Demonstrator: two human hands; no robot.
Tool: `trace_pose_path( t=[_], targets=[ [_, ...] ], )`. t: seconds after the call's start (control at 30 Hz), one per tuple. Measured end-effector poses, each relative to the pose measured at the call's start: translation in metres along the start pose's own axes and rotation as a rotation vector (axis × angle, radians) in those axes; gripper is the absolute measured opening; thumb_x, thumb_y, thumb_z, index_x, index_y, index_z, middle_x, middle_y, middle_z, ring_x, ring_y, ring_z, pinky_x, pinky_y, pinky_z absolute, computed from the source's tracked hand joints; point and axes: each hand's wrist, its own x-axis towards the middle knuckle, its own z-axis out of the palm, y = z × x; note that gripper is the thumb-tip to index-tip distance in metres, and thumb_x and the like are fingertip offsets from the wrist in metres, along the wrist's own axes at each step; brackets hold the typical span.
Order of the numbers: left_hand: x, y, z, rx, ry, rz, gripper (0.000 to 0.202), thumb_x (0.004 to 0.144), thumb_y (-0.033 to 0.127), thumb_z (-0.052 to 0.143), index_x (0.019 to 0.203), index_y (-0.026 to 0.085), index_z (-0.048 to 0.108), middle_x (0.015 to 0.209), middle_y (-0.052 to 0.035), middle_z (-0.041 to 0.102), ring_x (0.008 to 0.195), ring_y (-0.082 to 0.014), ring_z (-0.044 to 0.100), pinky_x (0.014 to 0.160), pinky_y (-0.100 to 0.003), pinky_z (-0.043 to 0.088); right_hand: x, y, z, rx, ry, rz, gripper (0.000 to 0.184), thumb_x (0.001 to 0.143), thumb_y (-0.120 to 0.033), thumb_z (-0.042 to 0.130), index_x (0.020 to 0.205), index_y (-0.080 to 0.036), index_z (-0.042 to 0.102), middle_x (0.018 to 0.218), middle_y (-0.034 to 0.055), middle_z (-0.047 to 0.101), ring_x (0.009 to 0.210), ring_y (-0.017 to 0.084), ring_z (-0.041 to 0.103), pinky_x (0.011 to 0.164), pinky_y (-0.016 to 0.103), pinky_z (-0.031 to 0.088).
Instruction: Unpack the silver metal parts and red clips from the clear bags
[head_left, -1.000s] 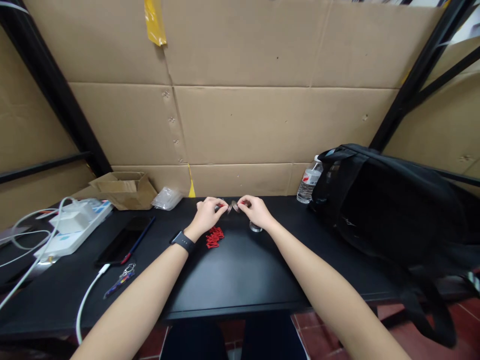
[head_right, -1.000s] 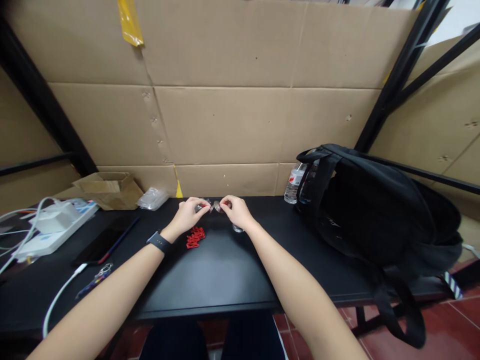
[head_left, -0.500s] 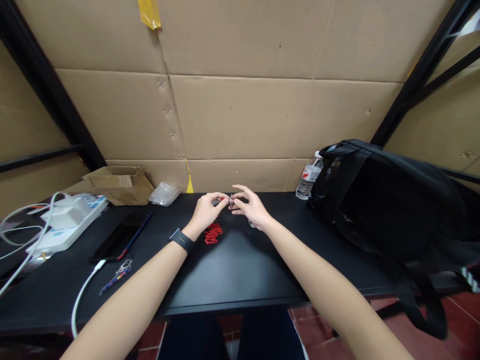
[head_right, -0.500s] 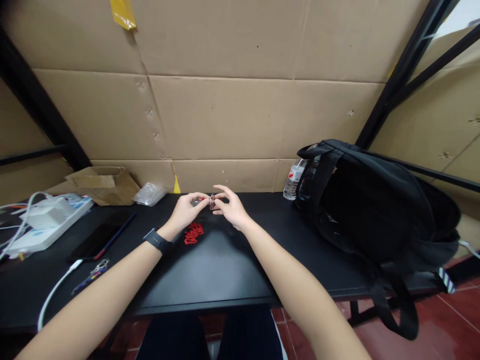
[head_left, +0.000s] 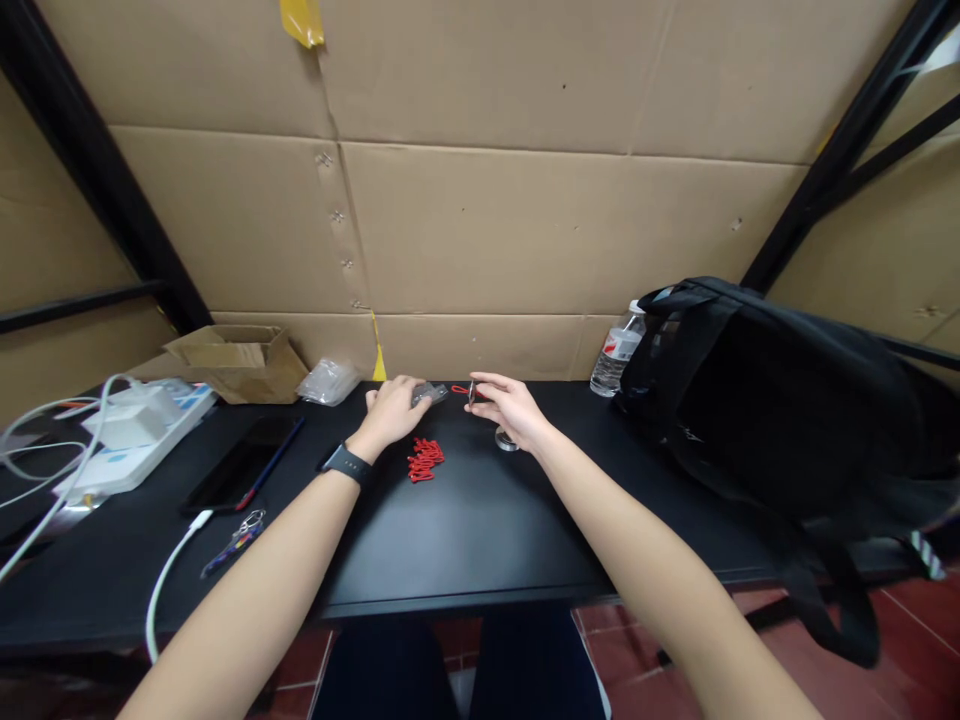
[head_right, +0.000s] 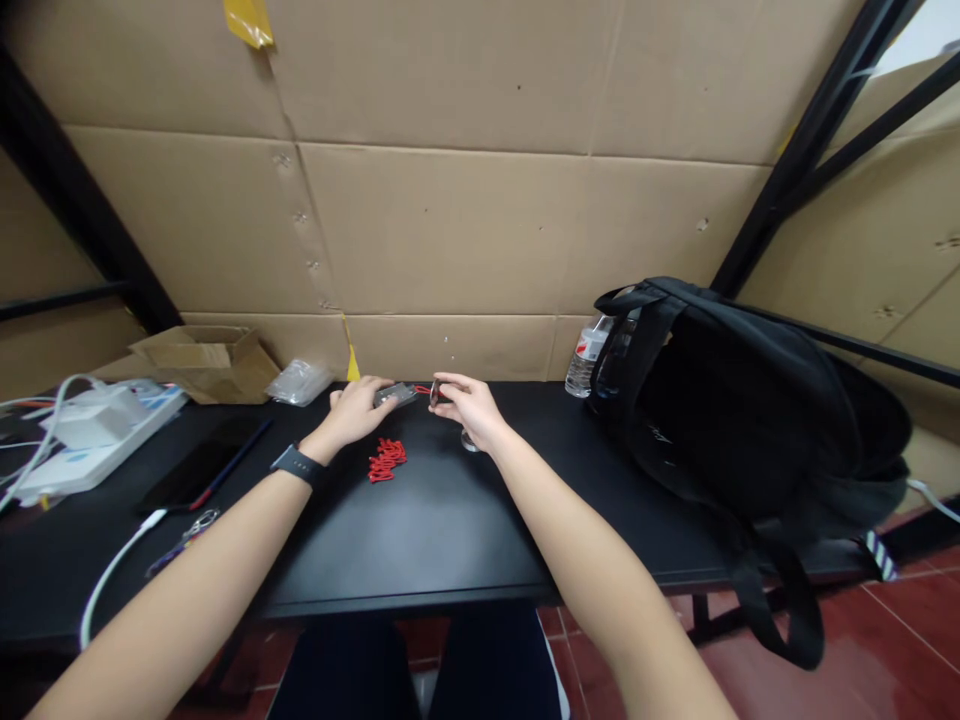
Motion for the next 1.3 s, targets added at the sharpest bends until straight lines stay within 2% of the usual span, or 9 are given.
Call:
trace_pose_path(
  t=[0.13,0.27,0.4,0.5,0.6,0.73,0.83,1.03,1.3],
  targets=[
    [-0.001,-0.006,0.004,0.067,-0.288,0.052,0.035,0.089,0.046,0.056,0.115,0.028,0.072,0.124,-0.0086,0.071,0.117,-0.0323,0.062,0.097,-0.046,0.044,0.001,-0.002,-0.003,0.014,0.010,-0.012,0.026,0.086,-0.029,0.073,0.109,-0.017,0.072,0.093,0.0066,0.070,0.073,0.016,0.072,0.083,0.037,0.064],
    [-0.006,0.006,0.007,0.043,-0.377,0.194,0.036,0.092,0.046,0.051,0.121,0.033,0.069,0.128,-0.0052,0.069,0.120,-0.0293,0.062,0.098,-0.044,0.045,0.002,-0.002,-0.008,-0.121,-0.003,-0.127,0.044,0.073,-0.030,0.084,0.114,-0.020,0.071,0.099,0.0050,0.070,0.081,0.016,0.070,0.085,0.037,0.062],
    [-0.011,0.018,0.006,0.007,-0.432,0.338,0.036,0.095,0.046,0.049,0.125,0.037,0.068,0.135,-0.0023,0.065,0.127,-0.0263,0.058,0.103,-0.041,0.043,0.004,0.000,-0.019,-0.633,0.031,-0.287,0.043,0.074,-0.028,0.079,0.116,-0.021,0.071,0.104,0.0053,0.068,0.085,0.016,0.067,0.084,0.035,0.057],
    [-0.013,0.019,0.005,0.036,-0.466,0.338,0.036,0.094,0.047,0.051,0.124,0.039,0.069,0.141,-0.0036,0.061,0.129,-0.0282,0.057,0.105,-0.043,0.042,0.003,0.001,-0.024,-1.083,-0.008,-0.393,0.043,0.072,-0.023,0.077,0.115,-0.023,0.073,0.110,0.0060,0.067,0.089,0.017,0.065,0.088,0.033,0.051],
    [-0.012,0.016,0.002,0.049,-0.519,0.336,0.035,0.094,0.046,0.053,0.125,0.042,0.069,0.145,-0.0036,0.058,0.133,-0.0299,0.054,0.108,-0.046,0.040,-0.001,0.001,-0.020,-1.281,-0.111,-0.394,0.049,0.070,-0.023,0.077,0.118,-0.023,0.070,0.109,0.0067,0.068,0.093,0.019,0.065,0.087,0.030,0.049],
    [-0.010,0.011,-0.002,0.047,-0.534,0.363,0.032,0.092,0.041,0.057,0.120,0.044,0.071,0.145,0.0004,0.058,0.132,-0.0296,0.055,0.109,-0.044,0.040,-0.006,0.003,-0.013,-1.343,-0.199,-0.376,0.043,0.071,-0.026,0.076,0.113,-0.021,0.070,0.105,0.0067,0.072,0.095,0.021,0.067,0.084,0.028,0.047],
    [-0.008,0.011,-0.005,0.083,-0.559,0.362,0.033,0.092,0.042,0.057,0.123,0.046,0.069,0.146,0.0033,0.056,0.131,-0.0287,0.056,0.111,-0.043,0.040,-0.007,0.005,-0.011,-1.329,-0.234,-0.347,0.037,0.071,-0.027,0.075,0.107,-0.020,0.070,0.095,0.0046,0.074,0.084,0.018,0.068,0.075,0.025,0.047],
    [-0.008,0.018,-0.014,0.160,-0.698,0.351,0.039,0.094,0.045,0.055,0.132,0.044,0.063,0.158,0.0001,0.040,0.138,-0.0333,0.048,0.115,-0.050,0.033,-0.006,0.009,-0.012,-1.286,-0.280,-0.324,0.026,0.071,-0.027,0.077,0.096,-0.020,0.071,0.080,0.0003,0.072,0.070,0.014,0.065,0.067,0.023,0.043],
    [-0.009,0.017,-0.012,0.109,-0.718,0.362,0.037,0.092,0.044,0.058,0.128,0.043,0.067,0.160,-0.0007,0.037,0.141,-0.0325,0.045,0.115,-0.049,0.033,-0.001,0.019,-0.011,-1.202,-0.282,-0.343,0.028,0.071,-0.032,0.084,0.088,-0.018,0.067,0.076,-0.0004,0.070,0.065,0.013,0.062,0.063,0.022,0.041]
  ],
)
